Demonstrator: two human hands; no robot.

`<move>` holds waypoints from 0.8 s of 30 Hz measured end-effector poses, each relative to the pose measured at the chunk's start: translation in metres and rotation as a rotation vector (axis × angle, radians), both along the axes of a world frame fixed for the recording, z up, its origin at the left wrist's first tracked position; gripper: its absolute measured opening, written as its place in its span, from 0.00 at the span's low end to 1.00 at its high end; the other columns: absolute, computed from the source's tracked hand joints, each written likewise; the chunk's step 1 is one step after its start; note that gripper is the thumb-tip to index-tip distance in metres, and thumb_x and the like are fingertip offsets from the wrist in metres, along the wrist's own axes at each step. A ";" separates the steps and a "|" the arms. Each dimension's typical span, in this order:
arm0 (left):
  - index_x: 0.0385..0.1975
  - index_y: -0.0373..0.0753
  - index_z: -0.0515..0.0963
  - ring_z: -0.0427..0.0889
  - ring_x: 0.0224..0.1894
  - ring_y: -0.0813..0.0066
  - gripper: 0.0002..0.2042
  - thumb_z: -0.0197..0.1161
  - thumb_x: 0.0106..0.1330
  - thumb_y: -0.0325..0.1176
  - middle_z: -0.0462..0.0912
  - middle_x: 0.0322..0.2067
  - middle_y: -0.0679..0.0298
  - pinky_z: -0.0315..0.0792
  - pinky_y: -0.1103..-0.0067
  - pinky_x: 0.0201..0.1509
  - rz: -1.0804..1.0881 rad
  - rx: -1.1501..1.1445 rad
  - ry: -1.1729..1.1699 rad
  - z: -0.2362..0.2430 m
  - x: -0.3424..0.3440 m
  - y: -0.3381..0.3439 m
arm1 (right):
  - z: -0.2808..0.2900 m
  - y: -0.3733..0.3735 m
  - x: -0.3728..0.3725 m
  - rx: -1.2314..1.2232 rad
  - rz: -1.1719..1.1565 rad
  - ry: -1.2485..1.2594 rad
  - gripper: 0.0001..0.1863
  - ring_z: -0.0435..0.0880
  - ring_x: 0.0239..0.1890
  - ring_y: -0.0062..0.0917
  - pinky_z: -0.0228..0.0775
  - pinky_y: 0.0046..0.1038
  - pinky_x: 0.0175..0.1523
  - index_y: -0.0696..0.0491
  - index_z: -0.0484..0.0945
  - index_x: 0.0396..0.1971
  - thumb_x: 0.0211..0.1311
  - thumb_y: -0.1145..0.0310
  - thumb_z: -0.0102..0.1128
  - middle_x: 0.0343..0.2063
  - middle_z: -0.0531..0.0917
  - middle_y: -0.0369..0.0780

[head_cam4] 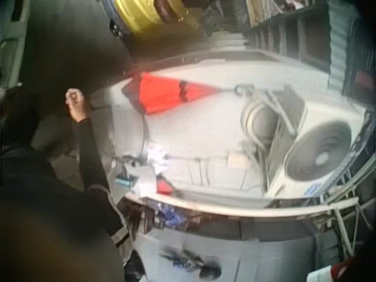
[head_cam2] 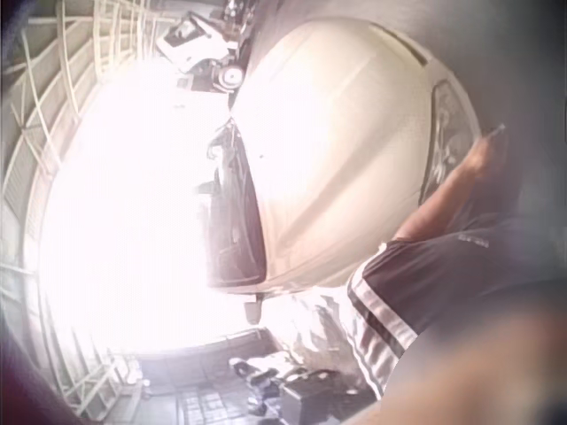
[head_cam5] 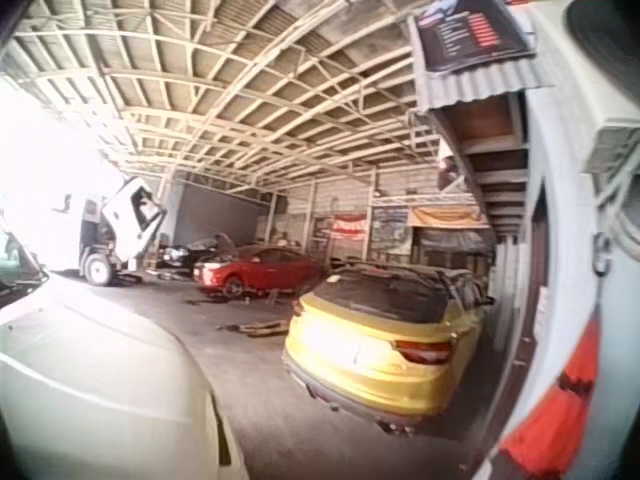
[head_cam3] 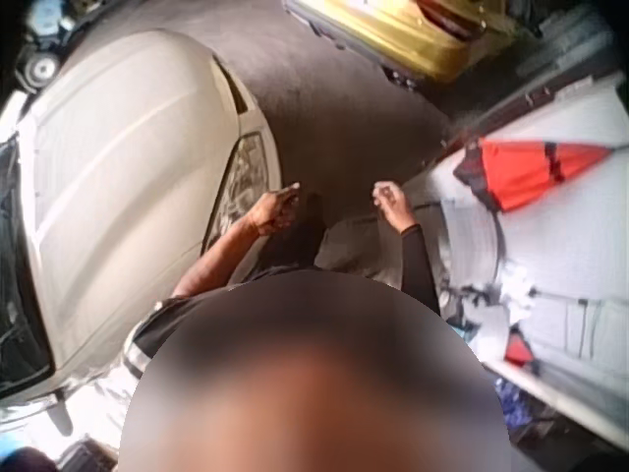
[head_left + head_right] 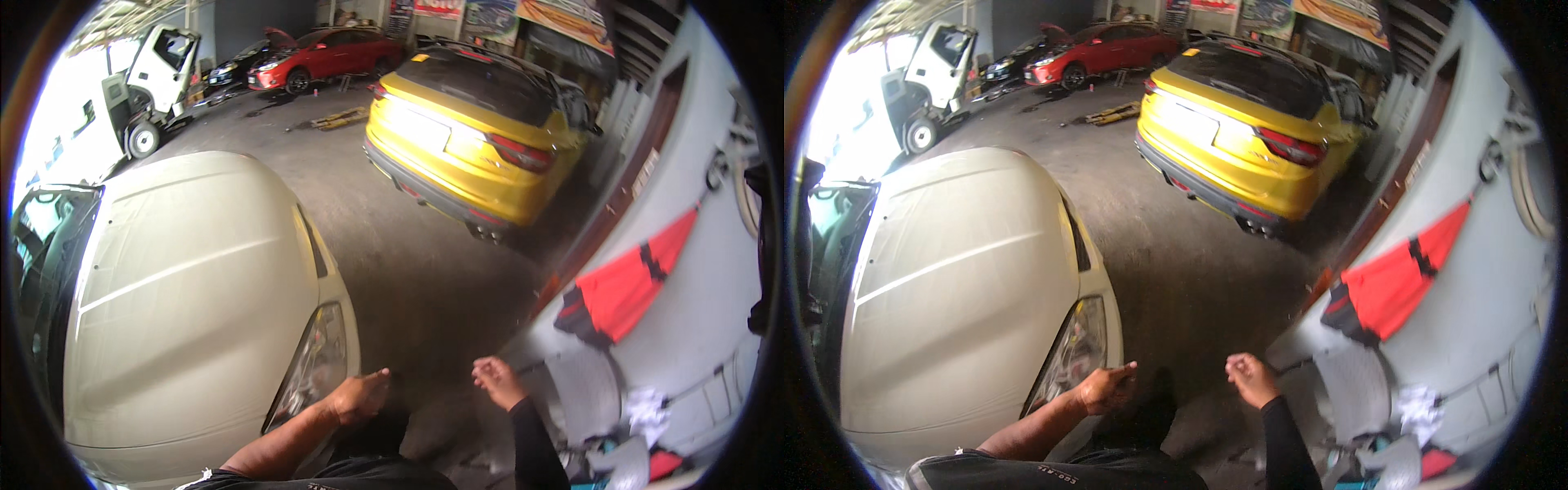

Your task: The person selects bolts from a tool kit, walks through the garage, and cleans them with a pressure washer. The person then returns to a white van and installs a metal engine component into the engine bay, aligning and seating it by hand.

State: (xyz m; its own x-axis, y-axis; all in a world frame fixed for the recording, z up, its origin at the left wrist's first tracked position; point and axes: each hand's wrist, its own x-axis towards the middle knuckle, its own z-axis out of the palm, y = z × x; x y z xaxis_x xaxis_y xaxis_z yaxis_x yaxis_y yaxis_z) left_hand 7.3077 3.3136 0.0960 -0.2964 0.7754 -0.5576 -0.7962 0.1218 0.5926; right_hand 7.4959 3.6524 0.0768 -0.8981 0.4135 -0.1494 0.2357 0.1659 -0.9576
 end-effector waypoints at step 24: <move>0.34 0.41 0.73 0.61 0.18 0.77 0.19 0.58 0.79 0.52 0.63 0.20 0.70 0.60 0.77 0.24 0.736 -0.405 -0.091 -0.017 -0.642 0.294 | -0.226 0.438 -0.772 0.349 0.523 -0.655 0.19 0.88 0.34 0.37 0.77 0.47 0.42 0.57 0.87 0.42 0.76 0.55 0.59 0.33 0.88 0.47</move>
